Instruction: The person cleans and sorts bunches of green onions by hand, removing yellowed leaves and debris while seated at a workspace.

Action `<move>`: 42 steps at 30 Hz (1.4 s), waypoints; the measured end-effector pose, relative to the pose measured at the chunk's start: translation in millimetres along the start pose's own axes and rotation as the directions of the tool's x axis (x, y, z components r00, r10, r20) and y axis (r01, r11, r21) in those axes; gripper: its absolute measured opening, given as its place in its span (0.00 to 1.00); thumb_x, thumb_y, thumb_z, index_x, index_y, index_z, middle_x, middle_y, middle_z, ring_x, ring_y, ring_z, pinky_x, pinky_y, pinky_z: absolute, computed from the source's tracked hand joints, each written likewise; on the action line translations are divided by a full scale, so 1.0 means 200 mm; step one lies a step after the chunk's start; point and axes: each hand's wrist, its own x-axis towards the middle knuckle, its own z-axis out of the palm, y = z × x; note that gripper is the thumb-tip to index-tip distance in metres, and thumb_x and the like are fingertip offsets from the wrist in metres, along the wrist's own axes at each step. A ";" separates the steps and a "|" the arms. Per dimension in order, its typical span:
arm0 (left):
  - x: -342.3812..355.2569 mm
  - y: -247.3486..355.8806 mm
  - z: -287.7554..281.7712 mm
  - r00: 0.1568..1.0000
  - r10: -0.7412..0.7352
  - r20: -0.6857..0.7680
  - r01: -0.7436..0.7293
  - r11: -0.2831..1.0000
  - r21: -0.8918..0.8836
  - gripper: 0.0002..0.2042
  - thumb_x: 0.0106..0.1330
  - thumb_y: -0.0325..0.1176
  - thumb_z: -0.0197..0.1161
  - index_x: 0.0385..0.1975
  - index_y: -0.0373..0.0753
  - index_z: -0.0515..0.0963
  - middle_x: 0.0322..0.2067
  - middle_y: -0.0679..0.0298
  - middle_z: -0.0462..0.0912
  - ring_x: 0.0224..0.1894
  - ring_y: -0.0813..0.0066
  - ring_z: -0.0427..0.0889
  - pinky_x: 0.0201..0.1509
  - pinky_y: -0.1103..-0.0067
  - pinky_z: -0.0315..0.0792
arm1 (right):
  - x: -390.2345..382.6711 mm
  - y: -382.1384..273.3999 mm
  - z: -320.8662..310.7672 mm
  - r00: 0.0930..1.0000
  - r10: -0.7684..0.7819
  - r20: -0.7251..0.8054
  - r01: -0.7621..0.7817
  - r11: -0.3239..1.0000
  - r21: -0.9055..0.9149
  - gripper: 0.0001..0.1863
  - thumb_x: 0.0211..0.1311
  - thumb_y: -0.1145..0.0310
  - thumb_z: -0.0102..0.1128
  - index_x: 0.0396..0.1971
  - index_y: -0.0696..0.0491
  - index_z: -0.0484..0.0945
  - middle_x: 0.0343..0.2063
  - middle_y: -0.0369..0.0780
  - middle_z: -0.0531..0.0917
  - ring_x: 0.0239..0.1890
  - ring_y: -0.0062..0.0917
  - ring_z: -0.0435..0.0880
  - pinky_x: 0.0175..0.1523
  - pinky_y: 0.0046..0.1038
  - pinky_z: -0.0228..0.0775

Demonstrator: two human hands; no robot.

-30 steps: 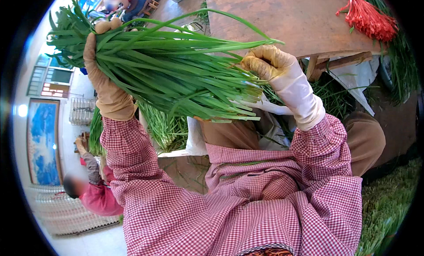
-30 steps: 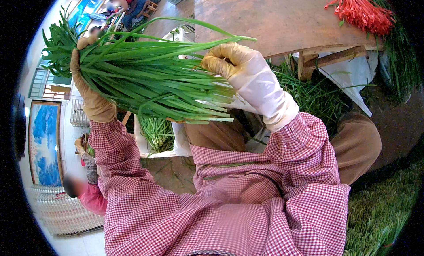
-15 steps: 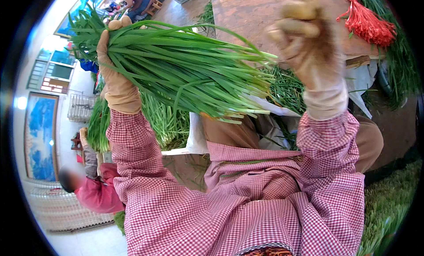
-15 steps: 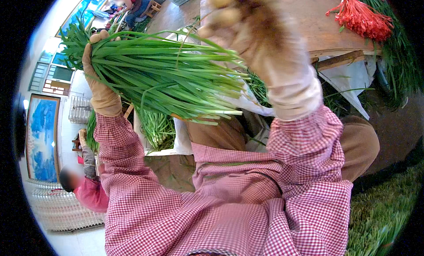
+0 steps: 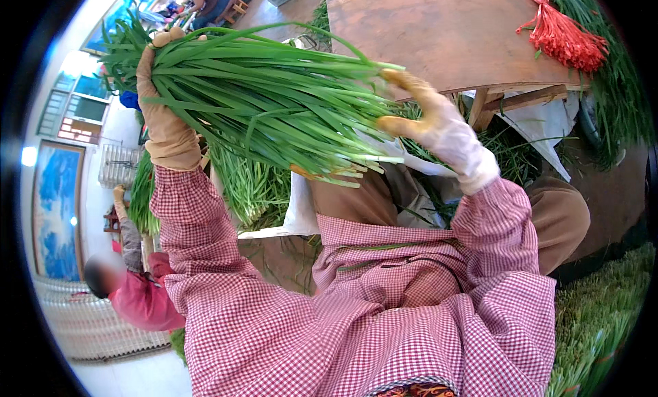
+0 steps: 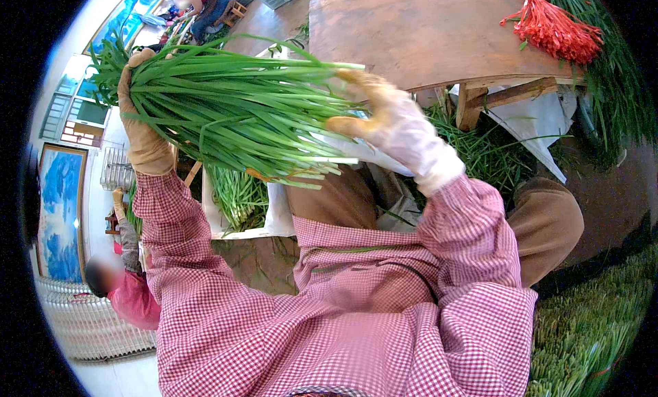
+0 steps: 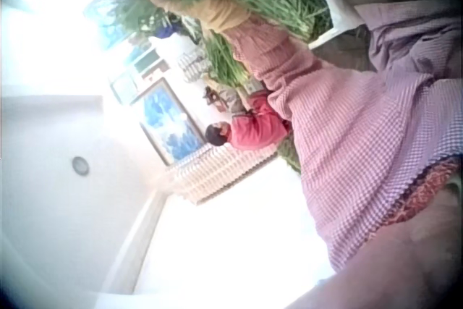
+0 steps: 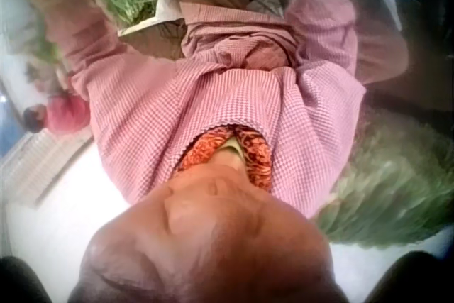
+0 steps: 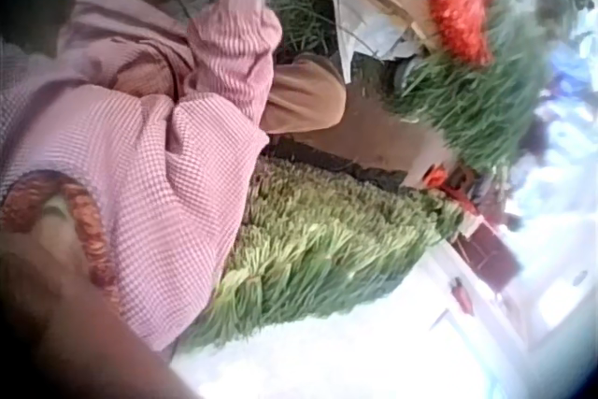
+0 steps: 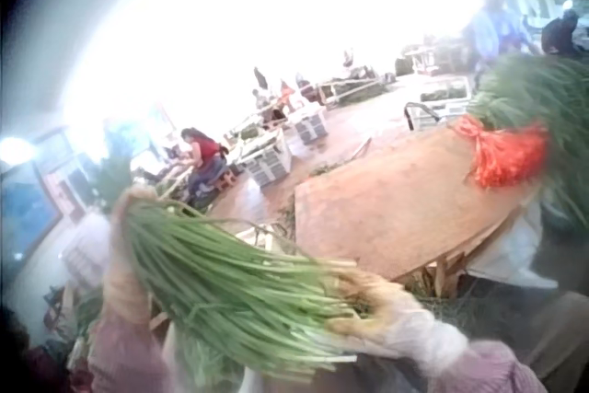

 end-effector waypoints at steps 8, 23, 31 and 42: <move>0.05 0.02 0.05 0.884 -0.112 0.454 0.231 0.949 -0.216 0.15 0.66 0.35 0.41 0.47 0.34 0.65 0.52 0.53 0.65 0.54 0.62 0.66 0.58 0.67 0.63 | 0.17 0.10 -0.13 0.963 0.204 0.175 -0.263 0.856 0.446 0.18 0.52 0.62 0.59 0.38 0.60 0.75 0.28 0.35 0.78 0.30 0.16 0.73 0.37 0.17 0.66; 0.22 -0.04 -0.13 0.898 -0.367 0.245 0.425 0.869 -0.255 0.12 0.63 0.32 0.47 0.40 0.34 0.72 0.46 0.52 0.72 0.51 0.63 0.70 0.53 0.67 0.68 | 0.04 0.30 -0.12 0.944 0.325 0.057 -0.301 0.779 0.550 0.15 0.57 0.65 0.54 0.39 0.59 0.74 0.22 0.32 0.75 0.19 0.12 0.67 0.26 0.12 0.60; 0.19 -0.03 -0.09 0.936 -0.254 0.245 0.297 0.941 -0.162 0.12 0.64 0.31 0.45 0.42 0.31 0.70 0.47 0.48 0.70 0.50 0.62 0.71 0.53 0.71 0.70 | -0.14 0.14 0.06 0.985 0.116 -0.129 -0.069 0.945 0.321 0.12 0.57 0.65 0.52 0.36 0.55 0.77 0.31 0.40 0.78 0.34 0.25 0.76 0.39 0.24 0.67; 0.14 -0.04 -0.01 0.981 -0.134 0.143 0.137 0.991 -0.007 0.14 0.64 0.29 0.43 0.47 0.30 0.66 0.51 0.47 0.66 0.53 0.61 0.67 0.57 0.71 0.66 | 0.11 0.13 0.05 0.974 0.190 -0.123 -0.132 0.918 0.374 0.15 0.55 0.62 0.55 0.37 0.57 0.76 0.31 0.42 0.80 0.32 0.24 0.78 0.38 0.23 0.69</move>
